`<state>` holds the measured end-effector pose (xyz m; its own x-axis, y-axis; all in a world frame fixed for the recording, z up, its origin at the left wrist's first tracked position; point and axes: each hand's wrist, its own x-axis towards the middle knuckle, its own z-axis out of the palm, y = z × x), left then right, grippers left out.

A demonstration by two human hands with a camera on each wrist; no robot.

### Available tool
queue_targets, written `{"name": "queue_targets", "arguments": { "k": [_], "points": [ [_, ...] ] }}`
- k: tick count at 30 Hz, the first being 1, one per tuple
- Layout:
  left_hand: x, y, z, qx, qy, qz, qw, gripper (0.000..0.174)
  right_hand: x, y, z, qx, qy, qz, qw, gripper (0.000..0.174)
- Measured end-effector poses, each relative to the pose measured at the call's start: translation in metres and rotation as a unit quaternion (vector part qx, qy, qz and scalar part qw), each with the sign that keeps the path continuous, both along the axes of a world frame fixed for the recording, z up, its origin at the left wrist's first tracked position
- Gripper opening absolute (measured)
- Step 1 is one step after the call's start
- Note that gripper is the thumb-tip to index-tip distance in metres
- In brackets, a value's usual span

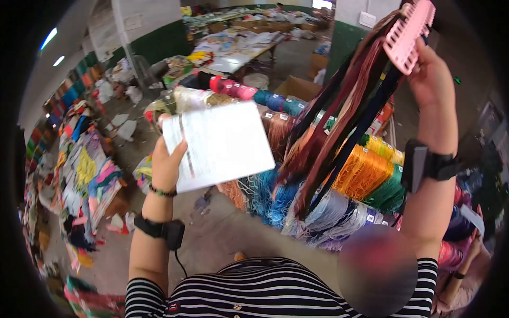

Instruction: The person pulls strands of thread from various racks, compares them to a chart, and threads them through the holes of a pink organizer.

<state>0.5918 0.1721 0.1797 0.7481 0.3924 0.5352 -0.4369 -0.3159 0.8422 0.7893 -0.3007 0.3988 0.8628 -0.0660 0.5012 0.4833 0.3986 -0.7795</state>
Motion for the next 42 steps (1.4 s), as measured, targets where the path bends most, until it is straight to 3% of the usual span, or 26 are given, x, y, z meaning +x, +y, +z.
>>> {"name": "queue_targets", "arguments": {
  "k": [1, 3, 4, 5, 6, 8, 9, 10, 11, 12, 16, 18, 20, 21, 23, 24, 25, 29, 32, 38, 42],
  "points": [
    [0.030, 0.006, 0.002, -0.027, -0.029, -0.050, 0.998, 0.030, 0.027, -0.027, 0.013, -0.028, 0.000, 0.031, 0.999, 0.025],
    [0.078, 0.005, 0.004, -0.151, -0.046, -0.145, 0.977, 0.027, 0.030, -0.037, 0.019, -0.064, 0.000, 0.262, 0.963, 0.025],
    [0.102, 0.005, -0.003, -0.217, -0.060, -0.198, 0.954, 0.027, 0.020, -0.020, 0.014, -0.053, 0.000, 0.101, 0.994, 0.026],
    [0.122, 0.006, -0.012, -0.233, -0.049, -0.215, 0.947, 0.028, 0.001, 0.016, 0.003, -0.040, 0.026, 0.033, 0.998, 0.028],
    [0.143, 0.006, -0.028, -0.179, -0.002, -0.185, 0.966, 0.029, -0.016, 0.050, -0.014, -0.027, 0.051, -0.032, 0.998, 0.030],
    [0.178, 0.007, -0.069, -0.062, 0.093, -0.115, 0.987, 0.031, -0.012, 0.069, -0.067, -0.085, 0.061, 0.135, 0.985, 0.035],
    [0.188, 0.003, -0.087, -0.064, 0.127, -0.123, 0.982, 0.033, -0.011, 0.088, -0.096, -0.100, 0.083, 0.148, 0.980, 0.036],
    [0.192, -0.004, -0.102, -0.068, 0.159, -0.126, 0.977, 0.036, -0.021, 0.124, -0.127, -0.088, 0.096, 0.075, 0.989, 0.027],
    [0.192, -0.007, -0.113, 0.008, 0.167, -0.100, 0.981, 0.038, -0.019, 0.128, -0.162, -0.172, 0.129, 0.046, 0.976, 0.015],
    [0.194, -0.008, -0.120, 0.085, 0.175, -0.075, 0.978, 0.039, -0.017, 0.147, -0.195, -0.141, 0.210, 0.064, 0.965, 0.012],
    [0.193, -0.007, -0.115, 0.082, 0.227, -0.111, 0.964, 0.039, -0.012, 0.194, -0.293, -0.156, 0.344, 0.109, 0.919, 0.010],
    [0.193, -0.003, -0.113, 0.123, 0.228, -0.102, 0.960, 0.038, -0.010, 0.202, -0.317, -0.178, 0.345, 0.097, 0.917, 0.009],
    [0.183, 0.022, -0.107, 0.112, 0.204, -0.066, 0.970, 0.031, -0.006, 0.204, -0.340, -0.284, 0.315, 0.034, 0.905, 0.011],
    [0.179, 0.043, -0.109, 0.215, 0.113, -0.030, 0.970, 0.024, -0.006, 0.205, -0.347, -0.336, 0.298, 0.003, 0.894, 0.013],
    [0.171, 0.089, -0.117, 0.267, 0.118, -0.031, 0.956, 0.017, -0.008, 0.211, -0.348, -0.384, 0.252, -0.085, 0.884, 0.018],
    [0.161, 0.096, -0.097, 0.217, 0.195, -0.066, 0.954, 0.015, -0.009, 0.213, -0.348, -0.410, 0.229, -0.128, 0.874, 0.021],
    [0.157, 0.109, -0.103, 0.241, 0.210, -0.054, 0.946, 0.014, -0.010, 0.214, -0.346, -0.429, 0.230, -0.146, 0.861, 0.034],
    [0.149, 0.121, -0.109, 0.233, 0.245, -0.027, 0.941, 0.013, -0.018, 0.224, -0.347, -0.412, 0.241, -0.169, 0.862, 0.038],
    [0.157, 0.125, -0.118, 0.290, 0.216, -0.023, 0.932, 0.013, -0.026, 0.233, -0.350, -0.358, 0.247, -0.176, 0.883, 0.035],
    [0.163, 0.122, -0.105, 0.374, 0.220, -0.033, 0.900, 0.013, -0.033, 0.242, -0.363, -0.384, 0.239, -0.248, 0.857, 0.032],
    [0.168, 0.122, -0.113, 0.399, 0.229, -0.023, 0.888, 0.011, -0.038, 0.247, -0.356, -0.344, 0.251, -0.232, 0.874, 0.030]
  ]
}}
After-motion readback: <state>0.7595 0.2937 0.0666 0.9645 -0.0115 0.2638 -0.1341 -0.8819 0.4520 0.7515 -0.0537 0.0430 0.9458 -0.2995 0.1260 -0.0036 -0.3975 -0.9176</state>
